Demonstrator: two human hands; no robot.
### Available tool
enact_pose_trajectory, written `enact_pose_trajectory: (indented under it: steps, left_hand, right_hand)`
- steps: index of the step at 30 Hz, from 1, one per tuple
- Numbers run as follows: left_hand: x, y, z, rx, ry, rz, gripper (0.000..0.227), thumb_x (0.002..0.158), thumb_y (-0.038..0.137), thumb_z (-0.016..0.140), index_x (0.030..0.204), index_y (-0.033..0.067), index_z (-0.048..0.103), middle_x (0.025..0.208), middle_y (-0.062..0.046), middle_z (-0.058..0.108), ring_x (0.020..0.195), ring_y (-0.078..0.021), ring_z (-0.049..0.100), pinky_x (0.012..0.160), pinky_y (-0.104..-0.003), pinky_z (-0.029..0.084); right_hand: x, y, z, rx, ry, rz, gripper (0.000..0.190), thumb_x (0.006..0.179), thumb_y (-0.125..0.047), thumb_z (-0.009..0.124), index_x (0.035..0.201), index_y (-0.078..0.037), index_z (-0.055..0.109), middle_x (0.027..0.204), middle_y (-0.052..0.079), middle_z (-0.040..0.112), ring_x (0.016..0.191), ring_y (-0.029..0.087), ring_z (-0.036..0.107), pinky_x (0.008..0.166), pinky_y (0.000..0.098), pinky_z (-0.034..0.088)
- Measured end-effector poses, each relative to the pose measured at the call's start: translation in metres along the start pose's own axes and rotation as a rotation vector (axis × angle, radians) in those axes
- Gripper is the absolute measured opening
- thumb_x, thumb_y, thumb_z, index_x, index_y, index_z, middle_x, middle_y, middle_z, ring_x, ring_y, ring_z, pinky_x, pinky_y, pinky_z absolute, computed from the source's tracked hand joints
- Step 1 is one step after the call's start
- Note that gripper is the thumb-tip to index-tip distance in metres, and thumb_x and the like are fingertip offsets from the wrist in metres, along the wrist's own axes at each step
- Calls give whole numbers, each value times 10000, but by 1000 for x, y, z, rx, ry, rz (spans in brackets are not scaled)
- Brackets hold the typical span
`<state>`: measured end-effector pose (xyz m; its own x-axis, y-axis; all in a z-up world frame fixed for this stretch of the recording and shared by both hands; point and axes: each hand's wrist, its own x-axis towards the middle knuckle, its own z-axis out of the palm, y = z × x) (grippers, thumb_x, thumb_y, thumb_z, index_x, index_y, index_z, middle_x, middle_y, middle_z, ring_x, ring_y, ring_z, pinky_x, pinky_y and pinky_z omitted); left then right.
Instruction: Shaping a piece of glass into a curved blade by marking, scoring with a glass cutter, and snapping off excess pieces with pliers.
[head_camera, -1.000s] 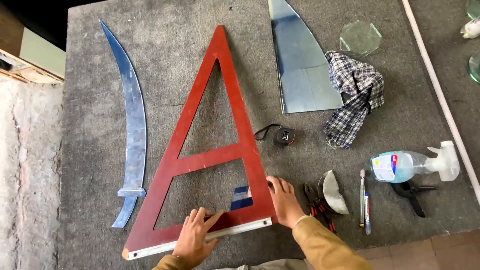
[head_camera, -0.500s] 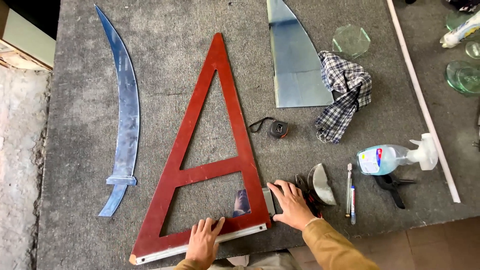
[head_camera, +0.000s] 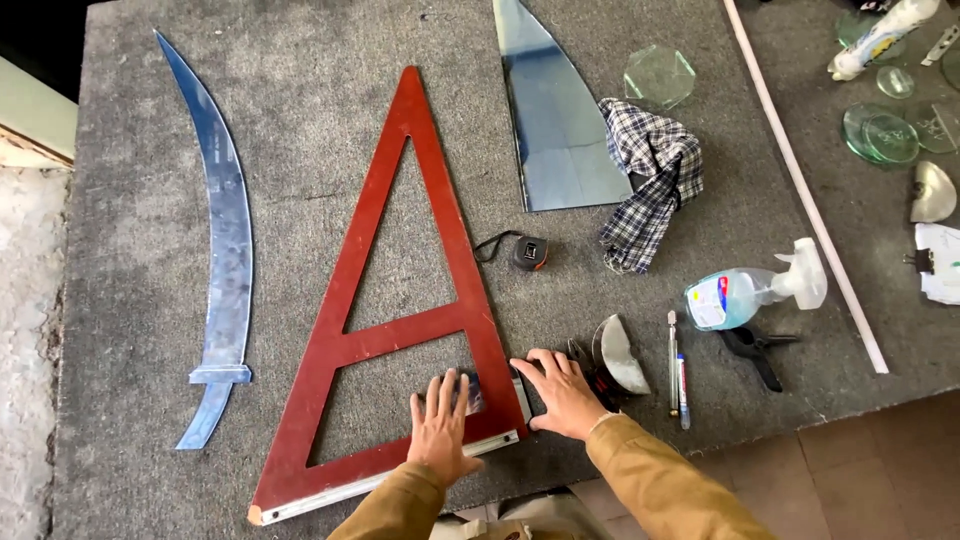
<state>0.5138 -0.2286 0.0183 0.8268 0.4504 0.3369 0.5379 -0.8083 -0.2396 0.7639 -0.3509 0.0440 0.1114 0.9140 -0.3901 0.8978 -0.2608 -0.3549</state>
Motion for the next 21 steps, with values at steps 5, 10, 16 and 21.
enact_pose_trajectory:
  steps: [5,10,16,21]
  left_hand:
    - [29,10,-11,-233,-983,122,1568,802,786,947,1762,31,-35,1795,-179,132,1666,-383,120,1342,-647,105]
    - [31,18,-3,-245,-1007,142,1545,832,760,937,1758,22,-55,1817,-203,77,1683,-390,71,1366,-601,66]
    - [32,14,-10,-274,-1004,104,1545,813,706,976,1759,21,-34,1804,-198,100,1679,-395,87,1362,-610,86]
    - [39,12,-21,-316,-1062,75,1547,834,678,969,1762,30,-85,1817,-189,71,1693,-397,54,1372,-595,62]
  right_hand:
    - [-3,-3,-1,8,20,-13,1184,736,-347,1080,1687,-218,387,1537,100,383,1314,388,467,1069,574,464]
    - [-47,39,-17,221,368,299,578,951,-396,809,1449,-203,590,1368,92,603,1163,332,645,961,510,532]
    - [-109,115,-11,206,250,1071,315,1037,-477,662,1232,-236,719,1181,117,831,1073,433,783,888,567,603]
    - [-117,130,23,180,265,1082,387,998,-440,753,1308,-234,644,1242,132,793,1081,465,783,858,608,614]
